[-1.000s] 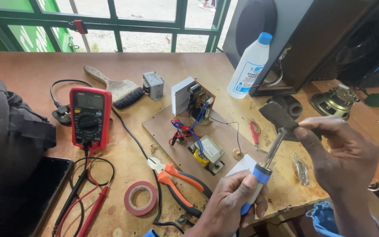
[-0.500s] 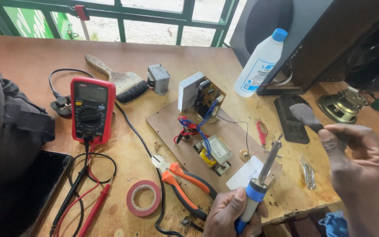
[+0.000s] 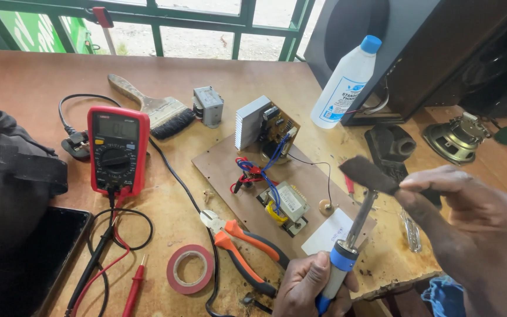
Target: Finishing the soldering of a heatsink onto a circuit board and testing the circuit with a multimeter.
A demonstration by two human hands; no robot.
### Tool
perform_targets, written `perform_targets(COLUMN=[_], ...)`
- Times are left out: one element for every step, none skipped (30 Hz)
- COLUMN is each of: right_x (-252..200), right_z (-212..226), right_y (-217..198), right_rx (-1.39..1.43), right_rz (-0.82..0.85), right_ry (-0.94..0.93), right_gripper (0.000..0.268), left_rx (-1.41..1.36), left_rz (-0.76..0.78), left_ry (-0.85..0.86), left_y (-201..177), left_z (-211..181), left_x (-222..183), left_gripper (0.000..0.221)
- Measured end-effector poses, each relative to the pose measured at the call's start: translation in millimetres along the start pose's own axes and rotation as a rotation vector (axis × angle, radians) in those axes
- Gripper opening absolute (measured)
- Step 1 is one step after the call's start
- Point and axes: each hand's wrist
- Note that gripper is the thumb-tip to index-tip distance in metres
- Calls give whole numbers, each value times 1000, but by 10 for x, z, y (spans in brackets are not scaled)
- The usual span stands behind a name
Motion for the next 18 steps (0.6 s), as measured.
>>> perform_targets(right_x=[-2,-6,3,13,34,25,23,19,13,7,17,10,-7,-23,2,26,58,69], right_z=[19,33,22,8,-6,-24,-39,-52,-51,-51,-54,-113,-166,-219,-182,-145,-106,-84], right_y=[-13,-28,-22,-19,-14,-53,-65,-76,-47,-20,-5,-24,-30,-35,-39,-41,-41,-38], right_rx=[-22,-43,-48,-53,-58,-62,-67,-71,-69,-134,-202,-205,-293,-381,-378,-265,-148,-146], right_rz=[12,24,24,19,12,11,30,49,50,24,-7,-11,-63,-115,-117,-94,-66,-66], right_ry=[1,3,6,13,18,19,-12,-43,-41,-21,-4,-6,-11,-16,-16,119,250,248], right_gripper=[15,15,15,13,12,12,13,14,14,14,13,13,13,14,14,14,16,16], left_rx=[5,10,7,18,30,28,23,18,18,51,84,85,68,50,53,58,63,64], left_rz=[-9,-18,-16,-39,-60,-56,-48,-40,-43,-73,-96,-92,-29,34,33,5,-24,-25], left_ry=[-14,-28,-33,-52,-68,-70,-76,-81,-82,-93,-103,-103,-48,6,6,-19,-42,-39], left_y=[21,42,57,73,90,94,83,71,84,99,123,117,102,85,90,93,96,88], left_z=[-24,-43,-63,-82,-109,-91,-93,-94,-113,-130,-151,-120,-94,-69,-75,-83,-92,-97], left_x=[-12,-22,-20,-17,-3,-6,-14,-25,-26,-26,-3,-5,-22,-39,-35,-32,-25,-30], left_gripper=[57,57,57,56,56,56,55,55,55,57,59,59,57,55,55,55,56,56])
Point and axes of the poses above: each hand's wrist, its own x-axis towards the middle knuckle, its own y-axis out of the palm, z = x × y, and after that the axes turned 3 degrees about y, right-handed
